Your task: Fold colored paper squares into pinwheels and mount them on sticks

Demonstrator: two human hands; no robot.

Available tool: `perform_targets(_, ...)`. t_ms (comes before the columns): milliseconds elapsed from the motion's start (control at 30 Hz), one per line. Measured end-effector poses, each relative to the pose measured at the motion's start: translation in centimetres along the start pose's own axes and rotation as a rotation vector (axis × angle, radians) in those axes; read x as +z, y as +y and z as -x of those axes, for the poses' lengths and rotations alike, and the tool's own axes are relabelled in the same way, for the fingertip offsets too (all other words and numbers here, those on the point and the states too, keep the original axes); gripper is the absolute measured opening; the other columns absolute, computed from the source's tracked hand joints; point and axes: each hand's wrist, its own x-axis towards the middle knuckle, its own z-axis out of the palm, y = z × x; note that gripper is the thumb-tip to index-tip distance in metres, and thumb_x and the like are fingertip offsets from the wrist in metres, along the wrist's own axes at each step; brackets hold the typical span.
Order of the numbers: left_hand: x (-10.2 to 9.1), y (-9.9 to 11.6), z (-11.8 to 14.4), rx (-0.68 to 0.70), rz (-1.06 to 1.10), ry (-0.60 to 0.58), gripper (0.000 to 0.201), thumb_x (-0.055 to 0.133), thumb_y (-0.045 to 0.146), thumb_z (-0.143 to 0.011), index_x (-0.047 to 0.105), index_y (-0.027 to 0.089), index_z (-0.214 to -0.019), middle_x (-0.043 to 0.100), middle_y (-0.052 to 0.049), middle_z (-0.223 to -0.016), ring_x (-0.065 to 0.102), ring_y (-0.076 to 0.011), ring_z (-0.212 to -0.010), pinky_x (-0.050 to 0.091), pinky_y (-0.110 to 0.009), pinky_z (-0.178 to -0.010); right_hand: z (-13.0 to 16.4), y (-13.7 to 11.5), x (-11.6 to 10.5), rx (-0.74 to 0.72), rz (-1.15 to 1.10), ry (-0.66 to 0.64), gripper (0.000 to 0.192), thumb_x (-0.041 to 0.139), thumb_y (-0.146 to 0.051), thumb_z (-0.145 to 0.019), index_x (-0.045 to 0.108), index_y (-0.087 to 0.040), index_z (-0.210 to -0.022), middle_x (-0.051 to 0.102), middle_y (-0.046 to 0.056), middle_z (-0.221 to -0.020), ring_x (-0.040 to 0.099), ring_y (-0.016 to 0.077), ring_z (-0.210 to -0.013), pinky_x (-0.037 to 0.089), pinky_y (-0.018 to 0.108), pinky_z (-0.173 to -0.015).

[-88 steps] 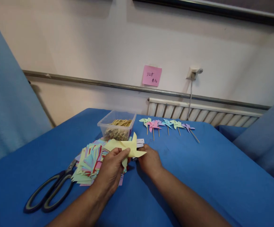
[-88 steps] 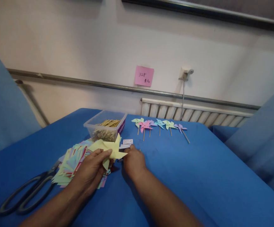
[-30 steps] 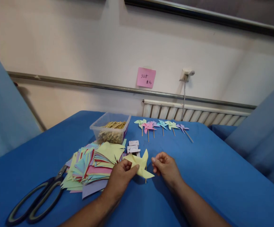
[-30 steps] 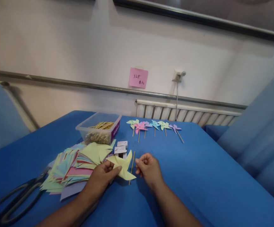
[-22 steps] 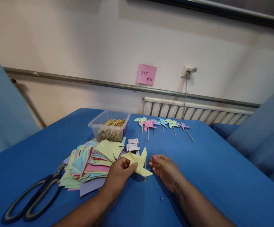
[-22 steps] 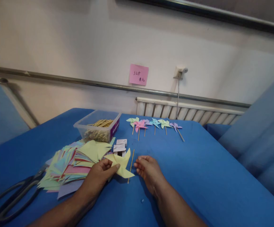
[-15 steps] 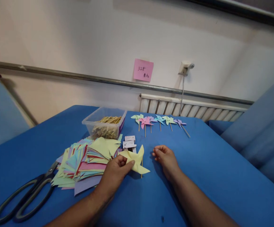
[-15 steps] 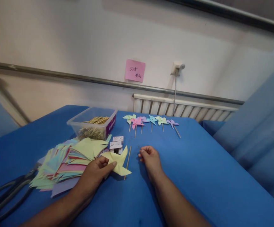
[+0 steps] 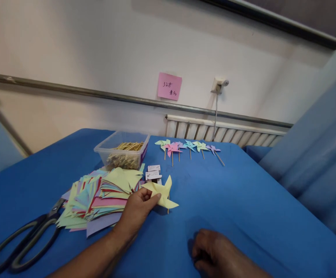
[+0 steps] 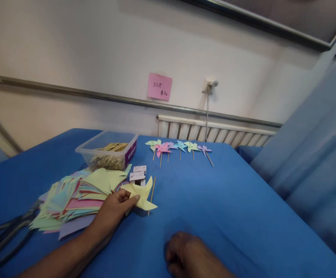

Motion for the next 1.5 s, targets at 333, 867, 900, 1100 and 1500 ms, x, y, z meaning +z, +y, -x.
perform_targets(333, -0.2, -0.7, -0.3, -0.001, 0.024, -0.011, 0.025, 0.072, 0.035, -0.056, 0.054, 0.017, -0.056, 0.052, 0.006, -0.046, 0.042, -0.0082, -0.040, 0.030, -0.020, -0.042, -0.9, -2.0, 0.3, -0.125, 0.297, -0.041, 0.020, 0.047, -0.005, -0.074, 0.057, -0.022, -0.072, 0.063, 0.000, -0.078, 0.057, 0.0128, -0.066, 0.037, 0.021, -0.057)
perform_targets(867, -0.9, -1.0, -0.8, -0.018, -0.007, -0.035, 0.029, 0.071, 0.038, -0.058, 0.051, 0.017, -0.060, 0.049, 0.007, -0.047, 0.041, -0.0084, -0.041, 0.029, -0.020, -0.042, -10.1, -0.3, -1.4, -0.126, 0.493, 0.195, 0.018, 0.043, -0.015, -0.083, 0.058, -0.018, -0.076, 0.064, 0.005, -0.075, 0.056, 0.0159, -0.067, 0.035, 0.024, -0.060)
perform_targets(900, -0.9, -0.9, -0.7, -0.020, -0.012, -0.031, 0.027, 0.070, 0.038, -0.059, 0.051, 0.017, -0.061, 0.048, 0.008, -0.046, 0.039, -0.0078, -0.040, 0.028, -0.020, -0.042, -11.1, -0.3, -1.5, -0.104, 0.489, 0.211, 0.016, 0.044, -0.015, -0.083, 0.059, -0.017, -0.077, 0.064, 0.006, -0.077, 0.057, 0.0165, -0.070, 0.035, 0.024, -0.062)
perform_targets(1100, -0.7, -0.4, -0.3, -0.014, -0.001, -0.006, 0.025, 0.068, 0.035, -0.061, 0.049, 0.018, -0.061, 0.043, 0.010, -0.044, 0.035, -0.0063, -0.041, 0.026, -0.019, -0.041, -13.9, 1.0, -1.6, -0.070, 0.423, 0.296, 0.014, 0.046, -0.016, -0.082, 0.059, -0.016, -0.079, 0.064, 0.008, -0.081, 0.057, 0.0174, -0.075, 0.035, 0.025, -0.066)
perform_targets(1500, 0.1, -0.2, -0.4, -0.040, 0.009, 0.003, 0.029, 0.070, 0.037, -0.057, 0.049, 0.018, -0.058, 0.048, 0.008, -0.046, 0.038, -0.0065, -0.041, 0.026, -0.020, -0.042, -15.0, 3.0, -1.8, 0.044, 0.218, 0.361, 0.017, 0.054, -0.033, -0.080, 0.060, -0.020, -0.070, 0.064, -0.001, -0.063, 0.054, 0.0122, -0.056, 0.030, 0.021, -0.050)
